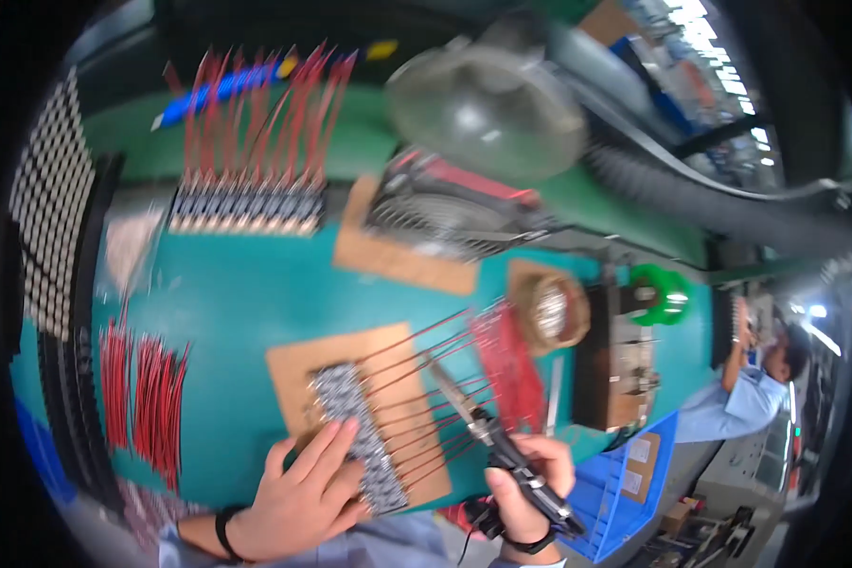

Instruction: The person places a circuit board onto a wooden board, aligns red wires against it, and solders them to the board using a soldering iron. After soldering, the person picks up the circuit board and places it into a plastic tray.

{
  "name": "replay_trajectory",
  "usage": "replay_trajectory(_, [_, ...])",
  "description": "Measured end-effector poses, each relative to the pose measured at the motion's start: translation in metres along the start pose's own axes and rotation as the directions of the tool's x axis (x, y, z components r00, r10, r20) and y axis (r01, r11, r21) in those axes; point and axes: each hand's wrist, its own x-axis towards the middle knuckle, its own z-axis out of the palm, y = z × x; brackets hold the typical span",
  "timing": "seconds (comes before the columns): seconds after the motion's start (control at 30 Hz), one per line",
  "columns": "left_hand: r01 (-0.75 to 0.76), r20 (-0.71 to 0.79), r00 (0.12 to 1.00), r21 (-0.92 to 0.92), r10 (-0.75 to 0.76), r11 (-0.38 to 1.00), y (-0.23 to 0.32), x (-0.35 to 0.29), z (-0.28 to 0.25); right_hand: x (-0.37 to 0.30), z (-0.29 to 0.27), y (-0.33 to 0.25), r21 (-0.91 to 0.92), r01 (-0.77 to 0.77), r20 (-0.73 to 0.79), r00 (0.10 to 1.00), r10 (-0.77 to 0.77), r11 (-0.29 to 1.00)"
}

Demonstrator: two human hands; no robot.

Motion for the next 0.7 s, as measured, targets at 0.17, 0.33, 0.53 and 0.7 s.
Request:
replay_trajectory(0.17, [0.057,-0.023,0.998,-0.187,-0.062,0.981,0.004,-0.011,-0.009,-0.011,0.002,-0.001,0.123,-0.070,-0.002,0.997,0.071,0.990])
replay_trajectory(0.33, [0.039,-0.022,0.999,-0.172,-0.043,0.984,0.007,-0.004,-0.010,-0.017,-0.002,0.000,0.210,-0.129,0.035,0.992,0.125,0.969])
replay_trajectory(0.53, [0.047,-0.030,0.998,-0.173,-0.053,0.984,0.006,0.000,-0.014,-0.012,0.001,-0.002,0.222,-0.158,0.033,0.987,0.155,0.962])
replay_trajectory(0.7, [0.055,-0.041,0.997,-0.192,-0.064,0.980,0.006,0.000,-0.015,-0.009,0.000,-0.005,0.211,-0.110,0.086,0.992,0.094,0.971])
